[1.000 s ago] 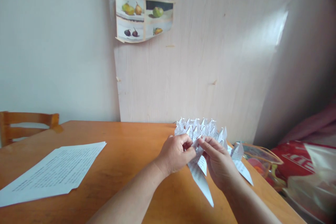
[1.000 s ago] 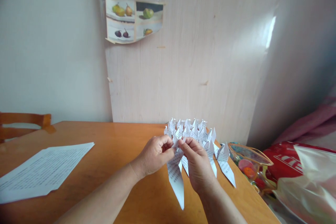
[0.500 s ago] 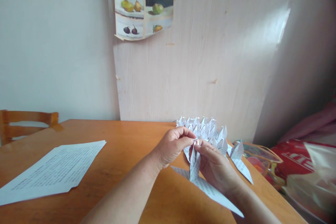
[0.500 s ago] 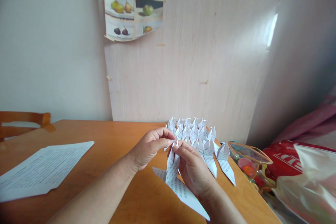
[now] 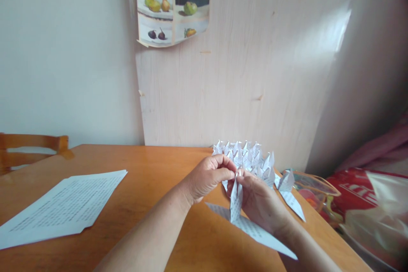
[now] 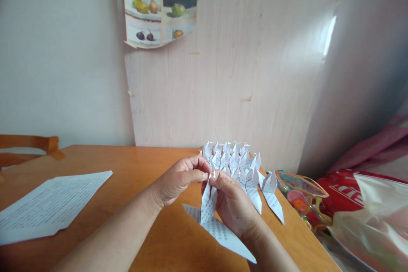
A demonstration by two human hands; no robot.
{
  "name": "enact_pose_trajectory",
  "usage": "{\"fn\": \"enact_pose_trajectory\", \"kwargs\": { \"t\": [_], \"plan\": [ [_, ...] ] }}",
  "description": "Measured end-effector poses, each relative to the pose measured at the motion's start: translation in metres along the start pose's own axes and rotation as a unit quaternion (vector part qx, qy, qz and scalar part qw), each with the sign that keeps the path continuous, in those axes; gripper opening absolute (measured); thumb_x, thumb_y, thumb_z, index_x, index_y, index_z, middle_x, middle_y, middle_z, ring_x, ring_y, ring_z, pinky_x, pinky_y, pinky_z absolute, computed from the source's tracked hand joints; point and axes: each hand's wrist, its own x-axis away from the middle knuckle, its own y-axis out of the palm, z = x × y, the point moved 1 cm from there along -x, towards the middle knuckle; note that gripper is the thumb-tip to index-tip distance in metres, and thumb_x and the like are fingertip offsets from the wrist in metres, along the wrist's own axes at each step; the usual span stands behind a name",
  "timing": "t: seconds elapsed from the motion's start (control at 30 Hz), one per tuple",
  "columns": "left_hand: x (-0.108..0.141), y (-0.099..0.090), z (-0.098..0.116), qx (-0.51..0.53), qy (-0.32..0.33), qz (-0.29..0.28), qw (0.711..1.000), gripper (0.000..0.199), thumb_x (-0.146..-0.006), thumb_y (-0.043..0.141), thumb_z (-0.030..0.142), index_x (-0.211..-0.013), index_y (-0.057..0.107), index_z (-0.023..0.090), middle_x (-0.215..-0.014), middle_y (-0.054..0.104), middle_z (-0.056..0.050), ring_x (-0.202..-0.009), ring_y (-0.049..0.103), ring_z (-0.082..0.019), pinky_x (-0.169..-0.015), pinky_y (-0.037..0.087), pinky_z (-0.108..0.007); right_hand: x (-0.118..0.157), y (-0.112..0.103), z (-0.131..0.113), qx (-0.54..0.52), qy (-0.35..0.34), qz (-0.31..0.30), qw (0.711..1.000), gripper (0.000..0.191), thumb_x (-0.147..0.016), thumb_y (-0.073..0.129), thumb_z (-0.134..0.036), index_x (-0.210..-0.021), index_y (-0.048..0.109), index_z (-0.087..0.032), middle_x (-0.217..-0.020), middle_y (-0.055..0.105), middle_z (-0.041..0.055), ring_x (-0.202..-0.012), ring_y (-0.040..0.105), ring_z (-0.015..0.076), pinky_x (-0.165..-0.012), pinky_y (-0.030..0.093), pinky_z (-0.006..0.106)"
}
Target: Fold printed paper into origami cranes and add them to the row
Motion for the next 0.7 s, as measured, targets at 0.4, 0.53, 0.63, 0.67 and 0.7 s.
{"fn": "enact_pose_trajectory", "kwargs": {
  "t": [0.4,0.53,0.63,0.67,0.7],
  "plan": [
    [-0.0003,0.0003,-0.0017,0.001,0.0,-0.015,1.0,0.003,-0.08,0.06,0.018,-0.082,0.06,0.015,-0.068,0.061,-0.001,-0.063,0.058,-0.014,-0.066,0.046,-0.029,0.0011,0.0009,0.0013,0.017,-0.01,0.008,1.0,0.01,-0.085,0.067,-0.028,-0.083,0.068,-0.018,-0.071,0.059,0.0006,-0.066,0.049,0.0139,-0.059,0.036,0.027],
    [-0.0006,-0.0027,-0.001,-0.022,0.005,0.017,1.0,0.006,-0.079,0.062,0.02,-0.083,0.062,0.015,-0.074,0.06,0.0,-0.07,0.055,-0.013,-0.07,0.043,-0.028,0.0025,0.0021,0.0017,0.06,-0.045,0.02,0.997,0.014,-0.087,0.069,-0.03,-0.081,0.067,-0.018,-0.074,0.059,0.0003,-0.069,0.048,0.0139,-0.064,0.037,0.027],
    [-0.0004,-0.0054,0.0013,-0.031,0.015,0.033,0.999,0.007,-0.081,0.061,0.02,-0.087,0.062,0.015,-0.08,0.059,0.0,-0.076,0.053,-0.013,-0.075,0.04,-0.028,0.0028,0.0036,-0.0004,0.078,-0.075,0.039,0.993,0.015,-0.088,0.07,-0.032,-0.082,0.067,-0.018,-0.076,0.059,0.0001,-0.073,0.049,0.0141,-0.068,0.038,0.027],
    [-0.0001,-0.0061,0.0022,-0.034,0.015,0.033,0.999,0.008,-0.081,0.061,0.02,-0.087,0.061,0.016,-0.081,0.059,0.0,-0.077,0.052,-0.013,-0.076,0.04,-0.028,0.0024,0.0039,-0.001,0.083,-0.084,0.046,0.992,0.015,-0.088,0.07,-0.032,-0.082,0.067,-0.019,-0.076,0.06,0.0001,-0.073,0.049,0.0142,-0.068,0.038,0.027],
    [0.0003,-0.0067,0.003,-0.039,0.014,0.033,0.999,0.008,-0.082,0.061,0.021,-0.088,0.061,0.016,-0.082,0.058,0.001,-0.078,0.052,-0.013,-0.076,0.039,-0.028,0.0018,0.0039,-0.0016,0.087,-0.093,0.052,0.991,0.016,-0.088,0.071,-0.033,-0.083,0.068,-0.019,-0.077,0.06,0.0003,-0.074,0.049,0.0143,-0.069,0.038,0.027]
  ]
}}
